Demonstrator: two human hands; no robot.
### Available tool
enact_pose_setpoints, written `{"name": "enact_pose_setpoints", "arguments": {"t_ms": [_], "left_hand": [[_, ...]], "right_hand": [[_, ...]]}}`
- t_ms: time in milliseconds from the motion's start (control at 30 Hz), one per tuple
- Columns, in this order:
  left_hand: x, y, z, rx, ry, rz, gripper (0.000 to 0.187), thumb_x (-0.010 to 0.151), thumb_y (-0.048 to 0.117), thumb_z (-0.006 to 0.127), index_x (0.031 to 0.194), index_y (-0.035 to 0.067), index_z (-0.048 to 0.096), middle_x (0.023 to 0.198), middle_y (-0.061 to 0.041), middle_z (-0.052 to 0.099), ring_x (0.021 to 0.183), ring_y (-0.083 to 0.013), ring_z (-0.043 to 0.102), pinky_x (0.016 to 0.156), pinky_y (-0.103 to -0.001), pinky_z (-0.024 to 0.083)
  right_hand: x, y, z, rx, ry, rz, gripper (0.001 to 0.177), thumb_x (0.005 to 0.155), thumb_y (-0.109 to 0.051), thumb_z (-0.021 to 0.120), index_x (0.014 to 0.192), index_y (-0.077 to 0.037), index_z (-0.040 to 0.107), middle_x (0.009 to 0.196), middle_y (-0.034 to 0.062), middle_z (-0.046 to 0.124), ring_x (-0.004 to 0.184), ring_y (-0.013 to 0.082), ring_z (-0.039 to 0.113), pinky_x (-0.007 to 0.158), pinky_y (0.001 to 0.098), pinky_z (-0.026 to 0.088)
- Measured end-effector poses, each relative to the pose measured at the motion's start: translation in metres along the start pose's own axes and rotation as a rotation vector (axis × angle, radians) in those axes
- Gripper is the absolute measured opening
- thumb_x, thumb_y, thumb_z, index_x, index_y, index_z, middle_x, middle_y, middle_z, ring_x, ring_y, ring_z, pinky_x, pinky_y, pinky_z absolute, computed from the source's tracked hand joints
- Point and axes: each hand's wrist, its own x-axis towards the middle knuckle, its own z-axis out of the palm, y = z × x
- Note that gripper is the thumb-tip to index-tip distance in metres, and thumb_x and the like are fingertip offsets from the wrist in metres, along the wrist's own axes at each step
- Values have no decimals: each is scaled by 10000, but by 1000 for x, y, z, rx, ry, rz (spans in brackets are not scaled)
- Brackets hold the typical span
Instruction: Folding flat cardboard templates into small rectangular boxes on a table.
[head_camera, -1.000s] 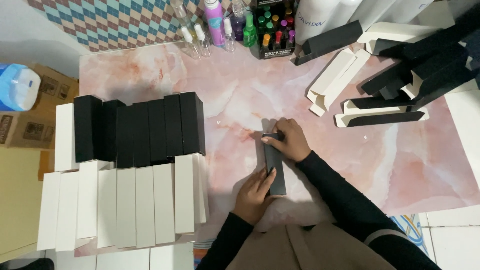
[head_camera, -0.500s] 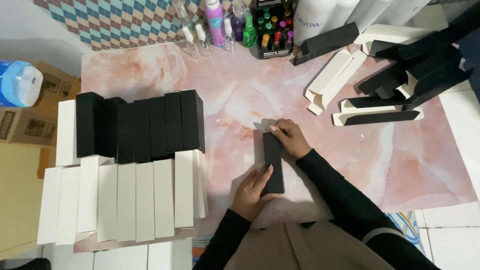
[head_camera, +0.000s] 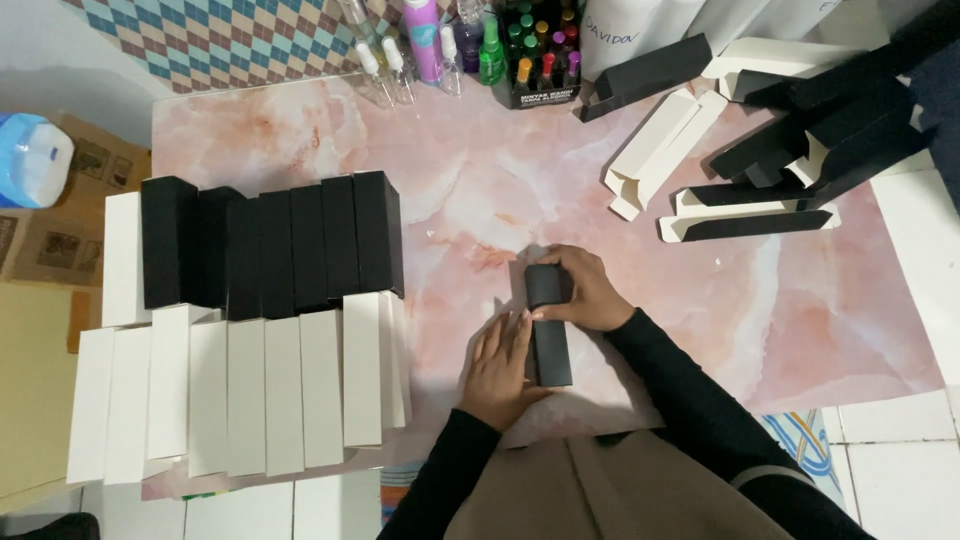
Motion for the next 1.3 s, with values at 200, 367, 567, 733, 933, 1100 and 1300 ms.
{"name": "enact_pose_setpoints", "arguments": {"t_ms": [200, 367, 567, 733, 933, 1100, 1300], "left_hand": [[2, 11, -15, 84, 26, 48, 990, 866, 573, 713, 1661, 301, 188, 1463, -218, 519, 1525, -458, 215, 1171, -598, 206], [3, 9, -12, 38, -6, 15, 926, 867, 609, 700, 1639, 384, 241, 1488, -211, 509, 1530, -442, 211, 1166, -591, 202], [4, 5, -9, 41, 32, 28, 944, 853, 670, 681, 1636, 360, 254, 1480, -195, 533, 1530, -429, 221, 1162, -587, 208], [4, 8, -23, -71, -88, -63, 950, 936, 670, 546, 1654, 174, 170, 1420, -226, 601, 1574, -391, 148, 1209, -584, 125], [8, 25, -39, 98, -166, -47, 891, 989, 746, 375, 1477, 9, 484, 1571, -242, 442, 1577, -389, 126, 1234, -550, 113], [5, 4, -12, 36, -73, 1, 996, 947, 761, 426, 1662, 140, 117, 1663, -195, 296, 1553, -442, 123, 1207, -593, 117], [4, -11, 12, 121, 42, 108, 901, 971, 718, 429, 1670, 221, 152, 1542, -163, 487, 1524, -479, 199, 1179, -618, 164]], "right_hand": [[3, 27, 9, -6, 109, 97, 406, 727, -303, 958, 935, -54, 714, 921, 117, 690, 1079, 380, 675, 967, 457, 489], [4, 40, 16, -33, 147, 152, 294, 797, -289, 918, 837, -80, 716, 863, 83, 691, 1058, 322, 687, 945, 403, 493], [-3, 48, 22, -195, 156, 136, 225, 930, -356, 781, 995, -155, 704, 970, 44, 703, 1058, 284, 661, 921, 408, 445], [-5, 11, 5, 266, 157, 372, 244, 970, -181, 741, 1139, -19, 673, 1033, 182, 721, 1045, 326, 666, 958, 496, 473], [-12, -18, -11, 106, 33, -129, 881, 690, -173, 953, 1434, -12, 511, 1401, 222, 566, 1352, 449, 506, 1135, 594, 354], [-22, -17, -4, 54, -19, -60, 1008, 671, -313, 967, 1488, -22, 454, 1513, 272, 413, 1434, 495, 372, 1175, 615, 273], [-25, -6, -3, 143, 21, 121, 941, 700, -206, 953, 1488, -33, 468, 1474, 248, 470, 1405, 457, 435, 1153, 623, 323]]}}
